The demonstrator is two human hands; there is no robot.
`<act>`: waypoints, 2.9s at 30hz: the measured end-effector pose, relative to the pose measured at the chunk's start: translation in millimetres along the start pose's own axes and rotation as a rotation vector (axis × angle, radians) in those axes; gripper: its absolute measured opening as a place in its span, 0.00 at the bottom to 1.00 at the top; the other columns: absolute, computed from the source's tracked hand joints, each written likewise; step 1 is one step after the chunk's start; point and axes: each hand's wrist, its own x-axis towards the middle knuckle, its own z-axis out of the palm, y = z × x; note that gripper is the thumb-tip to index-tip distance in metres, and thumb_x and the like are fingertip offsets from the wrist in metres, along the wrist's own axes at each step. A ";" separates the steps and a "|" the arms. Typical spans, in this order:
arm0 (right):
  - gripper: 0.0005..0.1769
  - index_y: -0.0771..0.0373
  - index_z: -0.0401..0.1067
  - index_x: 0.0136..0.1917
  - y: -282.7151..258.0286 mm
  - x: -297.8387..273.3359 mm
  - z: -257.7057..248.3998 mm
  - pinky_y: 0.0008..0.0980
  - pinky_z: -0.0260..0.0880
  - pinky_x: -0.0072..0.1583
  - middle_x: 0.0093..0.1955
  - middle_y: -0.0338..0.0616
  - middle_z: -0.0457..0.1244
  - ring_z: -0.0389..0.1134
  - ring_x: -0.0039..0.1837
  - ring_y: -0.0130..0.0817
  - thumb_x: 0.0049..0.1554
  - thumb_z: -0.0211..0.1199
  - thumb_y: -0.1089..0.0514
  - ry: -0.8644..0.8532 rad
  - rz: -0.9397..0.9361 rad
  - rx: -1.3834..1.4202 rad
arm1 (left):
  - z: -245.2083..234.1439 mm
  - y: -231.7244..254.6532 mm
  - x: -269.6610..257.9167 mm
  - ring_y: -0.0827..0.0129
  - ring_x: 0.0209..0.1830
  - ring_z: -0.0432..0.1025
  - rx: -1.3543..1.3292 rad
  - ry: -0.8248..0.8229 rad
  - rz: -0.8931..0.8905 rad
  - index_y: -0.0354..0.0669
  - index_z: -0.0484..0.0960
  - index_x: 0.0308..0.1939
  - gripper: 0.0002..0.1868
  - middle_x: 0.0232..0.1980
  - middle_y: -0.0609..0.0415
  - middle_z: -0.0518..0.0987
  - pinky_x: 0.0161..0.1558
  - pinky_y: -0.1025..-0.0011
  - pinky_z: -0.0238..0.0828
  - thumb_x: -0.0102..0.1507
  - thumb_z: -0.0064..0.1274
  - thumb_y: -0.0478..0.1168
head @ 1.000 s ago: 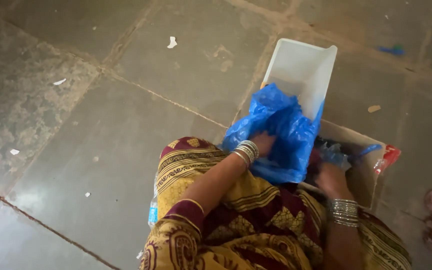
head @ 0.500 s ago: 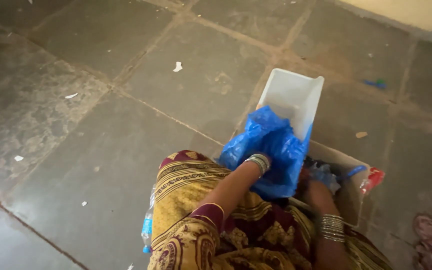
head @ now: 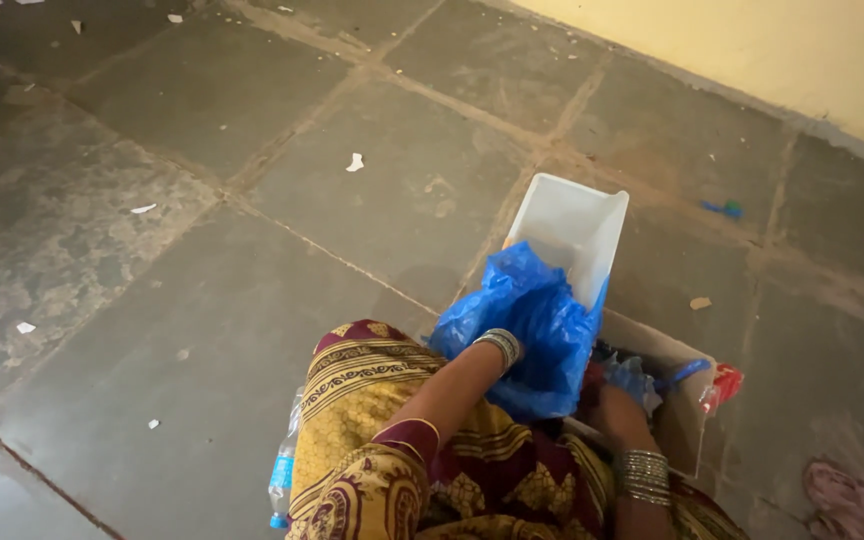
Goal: The person sits on the floor and sorts small plastic pieces from a blue bag into a white container and a cardboard box. They pick up individual pieces, separate them by hand, and place them into the respective containers.
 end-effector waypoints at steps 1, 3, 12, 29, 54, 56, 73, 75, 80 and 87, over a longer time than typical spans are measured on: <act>0.12 0.61 0.80 0.48 -1.9 -1.6 -2.0 0.47 0.73 0.56 0.49 0.57 0.71 0.72 0.53 0.52 0.49 0.66 0.59 0.004 -0.018 0.007 | -1.0 -0.4 0.0 0.57 0.84 0.24 -0.009 0.066 -0.017 0.50 0.28 0.82 0.40 0.84 0.52 0.27 0.78 0.61 0.18 0.73 0.30 0.52; 0.12 0.58 0.81 0.48 -6.5 -3.6 -5.3 0.47 0.72 0.56 0.50 0.55 0.71 0.72 0.53 0.52 0.50 0.65 0.59 0.012 -0.054 0.020 | -1.6 -0.5 -1.0 0.57 0.84 0.24 0.021 -0.006 0.005 0.51 0.29 0.82 0.40 0.85 0.52 0.28 0.79 0.60 0.18 0.72 0.30 0.53; 0.11 0.60 0.81 0.48 -12.7 -8.4 -9.0 0.46 0.71 0.56 0.48 0.58 0.71 0.73 0.51 0.51 0.52 0.64 0.58 0.015 -0.008 0.083 | -2.1 0.6 -2.3 0.56 0.84 0.24 0.005 -0.114 0.099 0.50 0.30 0.81 0.42 0.85 0.52 0.29 0.79 0.59 0.15 0.71 0.30 0.59; 0.12 0.62 0.79 0.51 -19.2 -10.7 -12.4 0.44 0.73 0.55 0.49 0.54 0.72 0.74 0.50 0.47 0.53 0.64 0.61 -0.019 0.000 0.228 | 7.8 -6.9 -2.3 0.52 0.76 0.30 0.083 -0.237 0.129 0.47 0.38 0.73 0.41 0.76 0.47 0.35 0.72 0.55 0.23 0.65 0.38 0.60; 0.19 0.59 0.77 0.55 -1.4 -17.5 -8.2 0.47 0.72 0.54 0.51 0.58 0.70 0.71 0.53 0.56 0.49 0.60 0.64 0.486 -0.183 0.184 | -103.3 -55.3 -72.2 0.71 0.44 0.76 -1.824 0.015 0.006 0.43 0.68 0.64 0.29 0.45 0.52 0.81 0.41 0.74 0.77 0.60 0.52 0.24; 0.16 0.60 0.77 0.56 -21.8 -29.4 -25.9 0.46 0.71 0.54 0.53 0.56 0.70 0.71 0.53 0.55 0.53 0.64 0.61 0.583 -0.131 0.160 | -102.8 -53.6 -72.9 0.72 0.43 0.76 -1.831 0.019 -0.019 0.43 0.67 0.67 0.31 0.44 0.53 0.80 0.41 0.74 0.77 0.59 0.52 0.25; 0.19 0.61 0.75 0.62 -129.9 -66.3 -70.5 0.20 0.68 0.43 0.49 0.38 0.70 0.66 0.42 0.19 0.57 0.68 0.64 0.588 -0.220 0.820 | -94.7 -35.6 -65.0 0.75 0.43 0.77 -1.875 -0.135 0.169 0.34 0.78 0.52 0.14 0.45 0.54 0.82 0.42 0.74 0.78 0.62 0.52 0.24; 0.18 0.62 0.75 0.62 -130.2 -63.9 -68.3 0.19 0.66 0.43 0.49 0.38 0.68 0.64 0.43 0.17 0.58 0.68 0.64 0.612 -0.282 0.847 | -97.3 -34.8 -63.9 0.74 0.40 0.77 -1.868 -0.167 0.182 0.34 0.77 0.53 0.14 0.44 0.54 0.82 0.41 0.74 0.77 0.63 0.52 0.24; 0.16 0.62 0.76 0.60 -123.6 -60.8 -66.2 0.18 0.64 0.42 0.48 0.36 0.69 0.64 0.42 0.16 0.58 0.67 0.66 0.651 -0.304 0.805 | -100.5 -33.2 -63.2 0.74 0.40 0.77 -1.914 -0.216 0.198 0.35 0.77 0.53 0.13 0.44 0.54 0.82 0.40 0.74 0.79 0.64 0.53 0.26; 0.15 0.61 0.77 0.58 -119.8 -60.0 -64.0 0.19 0.64 0.40 0.49 0.36 0.71 0.66 0.41 0.17 0.57 0.67 0.65 0.648 -0.296 0.759 | -93.9 -33.0 -63.1 0.76 0.36 0.77 -1.908 -0.159 0.113 0.33 0.81 0.48 0.06 0.39 0.55 0.82 0.39 0.75 0.78 0.69 0.51 0.31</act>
